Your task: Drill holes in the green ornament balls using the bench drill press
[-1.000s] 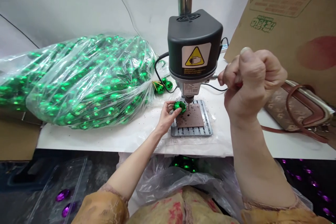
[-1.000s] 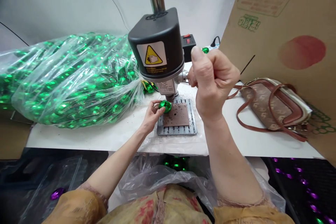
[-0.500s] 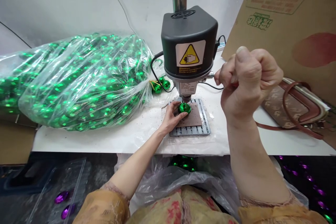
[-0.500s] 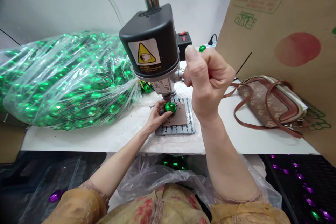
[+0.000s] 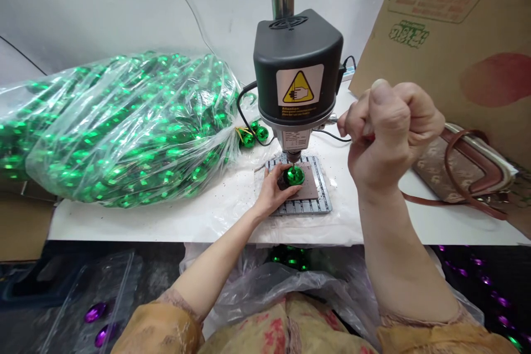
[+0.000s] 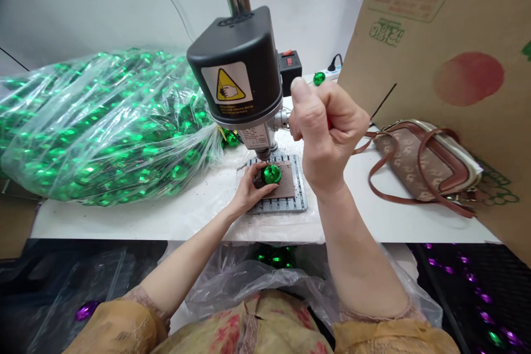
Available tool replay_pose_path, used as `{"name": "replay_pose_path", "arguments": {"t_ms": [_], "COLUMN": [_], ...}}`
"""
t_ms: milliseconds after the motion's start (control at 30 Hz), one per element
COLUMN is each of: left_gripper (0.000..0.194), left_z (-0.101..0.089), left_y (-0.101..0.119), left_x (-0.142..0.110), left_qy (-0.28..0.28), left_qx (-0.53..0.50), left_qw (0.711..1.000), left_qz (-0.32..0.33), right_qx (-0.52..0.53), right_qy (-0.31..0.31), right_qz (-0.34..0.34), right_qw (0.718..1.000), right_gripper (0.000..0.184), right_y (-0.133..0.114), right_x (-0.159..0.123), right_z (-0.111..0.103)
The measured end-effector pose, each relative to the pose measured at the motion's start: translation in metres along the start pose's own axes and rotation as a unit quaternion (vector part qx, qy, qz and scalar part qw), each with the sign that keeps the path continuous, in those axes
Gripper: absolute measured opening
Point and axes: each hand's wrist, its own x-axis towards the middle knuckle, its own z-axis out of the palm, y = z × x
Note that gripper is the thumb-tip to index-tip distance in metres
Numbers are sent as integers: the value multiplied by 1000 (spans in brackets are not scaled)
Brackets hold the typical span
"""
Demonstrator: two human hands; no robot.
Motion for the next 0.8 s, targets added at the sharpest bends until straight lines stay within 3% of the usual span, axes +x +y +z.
{"name": "replay_pose_path", "arguments": {"t_ms": [333, 800], "left_gripper": [50, 50], "left_z": [1, 1], "left_y": [-4, -3], "left_x": [-1, -2], "left_qy": [-2, 2], "left_qx": [3, 18], "left_qw": [1000, 1000], "left_qz": [12, 25], "right_qx": [49, 35], "right_qy": [-36, -35], "right_qz": [-41, -84], "right_qw": [997, 995], "right_gripper": [44, 51], "right_y": [4, 14], "right_x": [-8, -23], "right_z": [-4, -12]}}
